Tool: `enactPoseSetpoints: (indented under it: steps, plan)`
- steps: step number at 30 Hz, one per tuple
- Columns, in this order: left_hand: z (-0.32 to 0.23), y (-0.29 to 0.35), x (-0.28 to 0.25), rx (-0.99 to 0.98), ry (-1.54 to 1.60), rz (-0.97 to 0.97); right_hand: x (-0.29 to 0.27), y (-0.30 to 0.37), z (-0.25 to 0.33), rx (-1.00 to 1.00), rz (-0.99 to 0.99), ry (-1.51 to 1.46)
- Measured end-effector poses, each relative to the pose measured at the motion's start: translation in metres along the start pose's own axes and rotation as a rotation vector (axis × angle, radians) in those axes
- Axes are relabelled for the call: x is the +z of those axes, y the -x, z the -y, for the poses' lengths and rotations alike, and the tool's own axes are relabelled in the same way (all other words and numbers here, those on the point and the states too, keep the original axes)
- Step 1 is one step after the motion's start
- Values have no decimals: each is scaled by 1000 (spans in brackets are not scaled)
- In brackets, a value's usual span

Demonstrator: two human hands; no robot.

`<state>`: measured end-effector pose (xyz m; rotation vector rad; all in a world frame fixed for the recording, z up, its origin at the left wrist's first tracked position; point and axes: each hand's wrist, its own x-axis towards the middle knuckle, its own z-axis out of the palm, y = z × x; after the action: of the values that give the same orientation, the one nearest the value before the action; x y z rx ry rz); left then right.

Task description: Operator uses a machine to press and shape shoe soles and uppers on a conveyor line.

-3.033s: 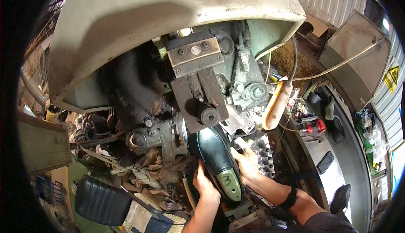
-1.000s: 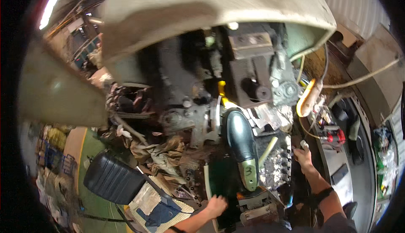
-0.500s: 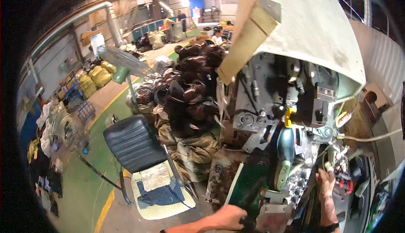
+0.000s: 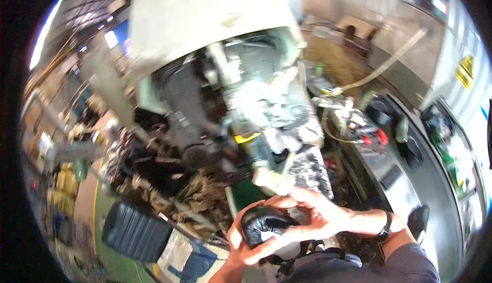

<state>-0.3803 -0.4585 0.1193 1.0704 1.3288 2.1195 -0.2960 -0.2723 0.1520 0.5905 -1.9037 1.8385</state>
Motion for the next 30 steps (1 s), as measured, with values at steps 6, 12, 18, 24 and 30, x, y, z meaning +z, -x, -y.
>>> enactPoseSetpoints:
  steps: [6,12,18,24,30]
  plan:
    - [66,-30,94,-45,175,276,-51,87,66,218,-319,163]
    - [149,-45,263,-245,-123,697,-140,262,109,210,-966,341]
    - [288,-41,345,-461,-313,883,-198,550,200,241,-2042,621]
    - [376,-57,436,-331,-564,1108,-250,803,195,147,-2408,1639]
    - [459,-124,533,-63,-704,1171,-259,769,136,337,-2413,769]
